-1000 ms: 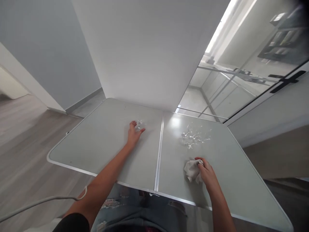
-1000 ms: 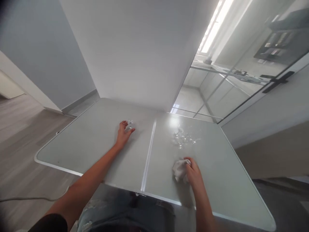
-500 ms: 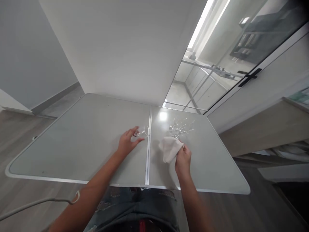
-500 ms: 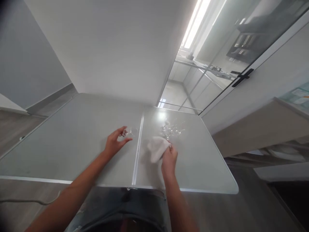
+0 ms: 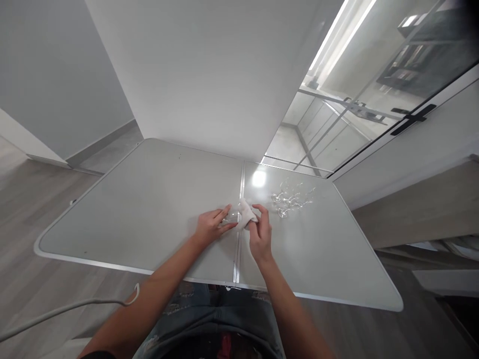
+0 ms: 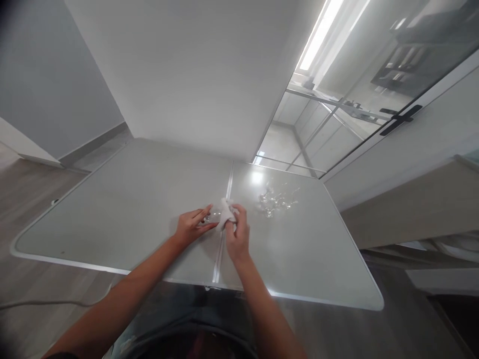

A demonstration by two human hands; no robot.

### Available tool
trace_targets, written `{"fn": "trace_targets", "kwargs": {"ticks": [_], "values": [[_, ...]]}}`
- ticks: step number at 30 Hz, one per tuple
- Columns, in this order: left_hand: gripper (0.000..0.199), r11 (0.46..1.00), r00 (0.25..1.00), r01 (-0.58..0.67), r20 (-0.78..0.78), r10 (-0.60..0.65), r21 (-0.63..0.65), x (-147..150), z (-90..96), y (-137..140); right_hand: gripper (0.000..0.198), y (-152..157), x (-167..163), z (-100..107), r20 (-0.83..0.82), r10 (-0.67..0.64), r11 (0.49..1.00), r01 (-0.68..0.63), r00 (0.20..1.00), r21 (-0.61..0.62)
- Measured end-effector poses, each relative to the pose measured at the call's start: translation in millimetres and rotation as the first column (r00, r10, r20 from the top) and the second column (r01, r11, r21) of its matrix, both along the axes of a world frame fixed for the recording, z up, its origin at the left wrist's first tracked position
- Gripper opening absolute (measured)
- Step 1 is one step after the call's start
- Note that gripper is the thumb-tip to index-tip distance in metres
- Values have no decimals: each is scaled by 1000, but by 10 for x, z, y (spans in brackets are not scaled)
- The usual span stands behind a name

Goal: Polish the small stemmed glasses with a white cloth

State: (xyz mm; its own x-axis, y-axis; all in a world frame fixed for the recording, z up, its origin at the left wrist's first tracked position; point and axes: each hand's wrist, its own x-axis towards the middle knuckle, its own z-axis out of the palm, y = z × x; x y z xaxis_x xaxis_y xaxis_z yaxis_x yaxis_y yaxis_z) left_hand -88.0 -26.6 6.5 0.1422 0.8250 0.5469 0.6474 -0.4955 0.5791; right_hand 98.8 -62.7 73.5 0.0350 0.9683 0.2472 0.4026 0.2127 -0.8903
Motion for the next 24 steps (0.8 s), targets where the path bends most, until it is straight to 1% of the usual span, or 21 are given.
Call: {"fn": "trace_targets", "kwargs": {"ticks": [3, 5, 8, 10, 11, 12, 13, 15, 16, 17, 18, 19, 20, 21, 22, 23, 24], "values": [[55, 1000, 1000, 20, -22, -20, 3, -33, 0, -4, 62, -7, 71, -10, -37, 142, 989, -143, 989, -31], [54, 996, 996, 87, -38, -87, -1, -47, 12, -5, 72, 30, 170, -12, -50, 238, 967, -242, 970, -84], [54, 973, 973, 223, -44, -225, -53, -48, 66, -10, 77, 93, 366, -3, -27, 414, 898, -413, 910, -155], [60, 943, 951, 310, 25, -309, -123, -45, 137, -17, 81, 124, 498, 20, 87, 519, 851, -504, 850, -147], [63, 915, 932, 363, 86, -353, -176, -46, 182, -19, 83, 140, 558, 38, 177, 578, 816, -565, 796, -125], [65, 874, 905, 423, 157, -395, -240, -49, 233, -20, 83, 157, 612, 61, 278, 641, 761, -641, 716, -103], [66, 818, 873, 485, 229, -431, -310, -55, 284, -19, 82, 177, 657, 88, 381, 690, 689, -720, 615, -85], [63, 685, 811, 585, 336, -479, -434, -69, 367, -9, 79, 213, 717, 142, 537, 734, 532, -844, 416, -72], [61, 638, 793, 610, 359, -493, -470, -76, 389, -2, 77, 224, 728, 163, 569, 740, 479, -875, 358, -73], [60, 626, 788, 615, 359, -499, -479, -81, 393, 6, 75, 226, 726, 177, 564, 748, 466, -882, 349, -73], [61, 651, 797, 604, 335, -502, -459, -83, 379, 13, 73, 217, 710, 182, 520, 758, 498, -864, 394, -71], [62, 708, 819, 574, 288, -496, -412, -82, 348, 16, 71, 200, 681, 177, 436, 755, 571, -818, 489, -71], [64, 779, 849, 527, 225, -477, -340, -77, 307, 15, 71, 175, 642, 163, 312, 722, 668, -739, 617, -85], [63, 844, 881, 473, 152, -448, -254, -69, 260, 8, 71, 148, 596, 143, 155, 642, 766, -630, 751, -125], [60, 889, 905, 426, 78, -419, -171, -58, 215, -3, 70, 121, 546, 120, -15, 520, 835, -512, 854, -199], [55, 913, 919, 394, 11, -395, -105, -43, 178, -19, 68, 97, 498, 97, -173, 377, 859, -414, 910, -301], [48, 924, 924, 377, -40, -379, -61, -26, 151, -36, 67, 78, 454, 77, -299, 239, 846, -349, 924, -402]]}}
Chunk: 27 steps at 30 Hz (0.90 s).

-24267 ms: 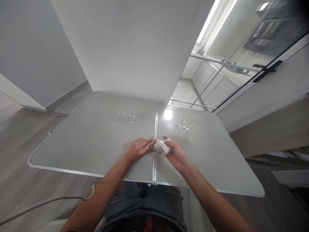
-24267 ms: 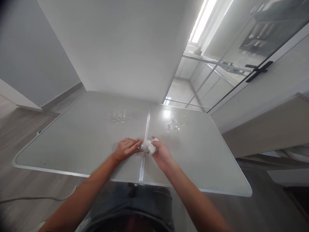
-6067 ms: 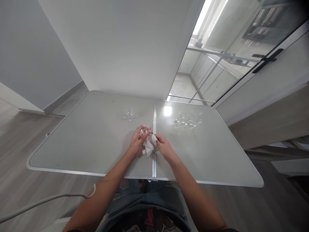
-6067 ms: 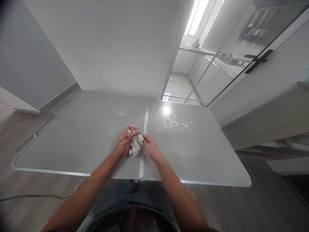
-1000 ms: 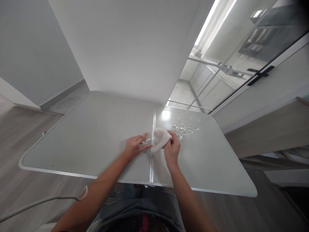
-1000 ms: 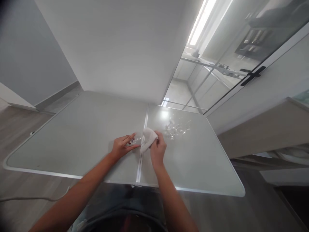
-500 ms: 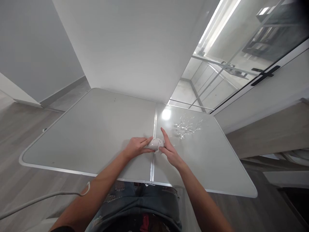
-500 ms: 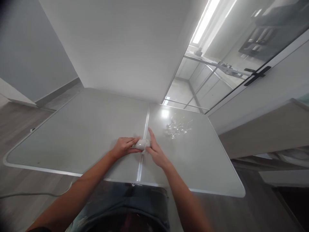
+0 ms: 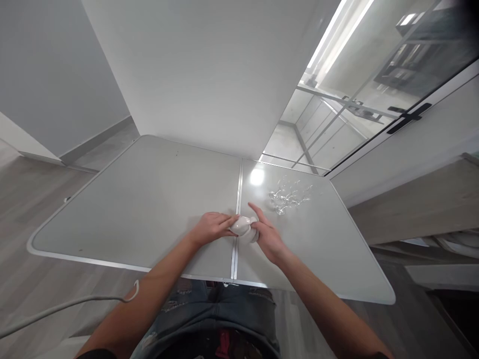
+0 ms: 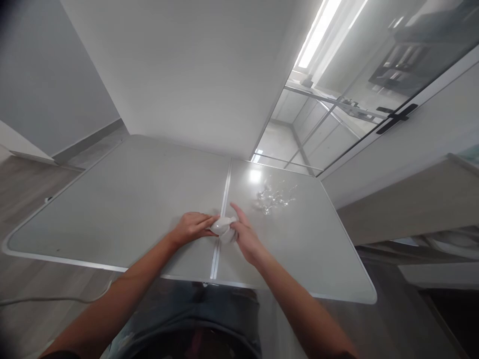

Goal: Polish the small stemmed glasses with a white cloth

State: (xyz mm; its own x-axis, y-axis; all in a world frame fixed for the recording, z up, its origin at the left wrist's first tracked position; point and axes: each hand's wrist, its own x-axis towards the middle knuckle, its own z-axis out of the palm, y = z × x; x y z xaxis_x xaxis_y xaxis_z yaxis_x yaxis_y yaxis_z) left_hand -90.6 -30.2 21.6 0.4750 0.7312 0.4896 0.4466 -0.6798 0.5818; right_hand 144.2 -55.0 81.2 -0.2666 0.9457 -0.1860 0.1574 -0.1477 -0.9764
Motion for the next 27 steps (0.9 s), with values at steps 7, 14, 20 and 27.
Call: {"fn": "trace_targets", "kwargs": {"ticks": [7, 14, 20, 27], "values": [[59, 979, 994, 71, 99, -53, -192, 70, 76, -1, 58, -139, -41, 69, 41, -77, 992, 72, 996, 99], [57, 436, 803, 570, 361, -474, -696, -140, 292, 128, 70, -73, 159, 173, 721, 425, 300, -836, 548, 459], [63, 946, 979, 190, 123, -162, -263, -2, 56, 84, 65, 3, 95, 30, 329, 304, 788, -430, 894, 441], [44, 897, 979, -28, -168, 113, 442, 70, 1, -5, 51, 2, -101, 38, -407, -455, 837, 225, 792, -499]]}}
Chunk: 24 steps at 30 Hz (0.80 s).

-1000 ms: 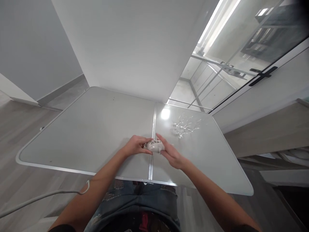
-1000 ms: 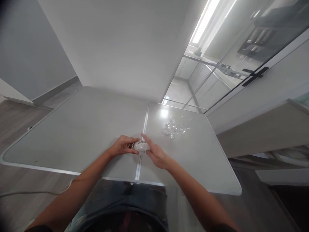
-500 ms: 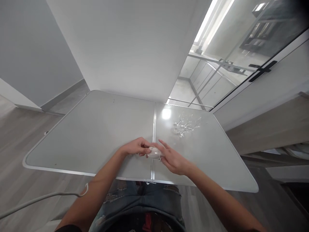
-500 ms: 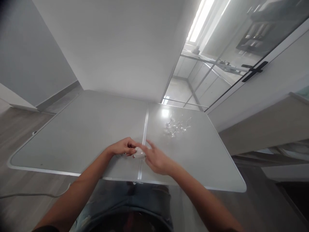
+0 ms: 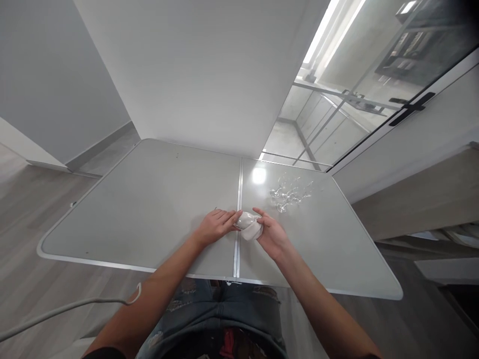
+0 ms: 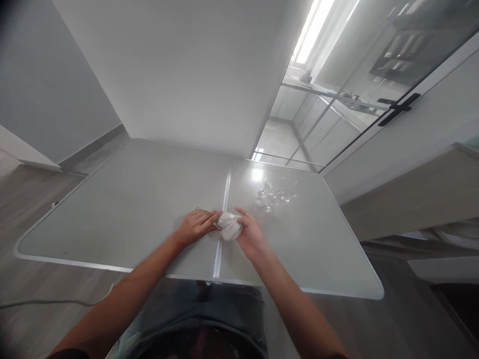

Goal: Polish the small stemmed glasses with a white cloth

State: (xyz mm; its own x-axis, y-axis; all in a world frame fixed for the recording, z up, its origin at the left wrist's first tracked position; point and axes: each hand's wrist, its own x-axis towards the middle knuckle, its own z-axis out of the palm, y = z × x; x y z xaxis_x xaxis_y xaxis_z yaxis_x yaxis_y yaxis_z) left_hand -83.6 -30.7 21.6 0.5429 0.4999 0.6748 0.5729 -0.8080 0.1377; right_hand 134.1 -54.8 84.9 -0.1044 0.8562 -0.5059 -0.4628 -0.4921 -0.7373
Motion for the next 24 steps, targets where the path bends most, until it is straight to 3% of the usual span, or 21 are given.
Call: {"fn": "trace_targets", "kwargs": {"ticks": [3, 5, 7, 9, 10, 11, 12, 13, 14, 15, 16, 17, 18, 20, 21, 22, 24], "values": [[47, 1000, 1000, -4, -1, 4, 29, -7, 8, -25, 45, -38, -46, -1, -65, -138, 990, 135, 988, -47], [47, 1000, 1000, -1, 28, 1, -9, -5, -12, -25, 43, -97, -74, 3, -25, -152, 988, 152, 988, -7], [51, 993, 995, 7, 100, 5, -119, -2, -31, -11, 43, -156, -77, 21, 108, -106, 983, 88, 988, 161], [60, 943, 974, 91, 225, -18, -320, 0, -27, 9, 42, -181, -23, 56, 357, -34, 904, -123, 934, 409], [64, 883, 954, 175, 296, -43, -436, 1, -11, 19, 41, -171, 31, 77, 497, -3, 808, -291, 868, 513], [66, 791, 929, 274, 364, -70, -547, 2, 12, 27, 41, -146, 101, 97, 623, 19, 666, -475, 782, 575], [66, 672, 901, 371, 424, -93, -641, 4, 41, 31, 41, -110, 182, 111, 725, 25, 490, -640, 689, 591], [64, 543, 873, 451, 476, -104, -709, 8, 71, 33, 42, -66, 265, 117, 794, 16, 314, -757, 607, 573], [61, 429, 848, 508, 521, -98, -747, 16, 96, 33, 43, -23, 340, 109, 831, -4, 170, -818, 557, 549], [59, 344, 825, 549, 560, -78, -761, 27, 114, 30, 42, 13, 398, 87, 838, -27, 82, -834, 545, 545], [58, 297, 801, 581, 596, -49, -758, 42, 120, 27, 39, 35, 429, 48, 814, -64, 74, -811, 577, 581], [58, 282, 777, 607, 629, -16, -743, 61, 115, 25, 36, 41, 429, -3, 755, -118, 145, -741, 645, 655], [58, 289, 753, 626, 658, 15, -724, 83, 99, 23, 33, 32, 397, -64, 658, -193, 267, -607, 728, 749], [55, 317, 720, 640, 690, 71, -700, 127, 49, 21, 36, -9, 259, -194, 398, -383, 514, -166, 834, 841], [55, 323, 712, 639, 696, 93, -698, 144, 21, 20, 40, -28, 171, -253, 275, -465, 587, 60, 842, 807], [58, 325, 708, 637, 697, 114, -699, 156, -4, 18, 42, -37, 86, -304, 170, -525, 624, 242, 834, 743], [61, 330, 708, 623, 690, 148, -710, 159, -40, 16, 40, -16, -43, -379, 19, -591, 643, 457, 806, 615]]}}
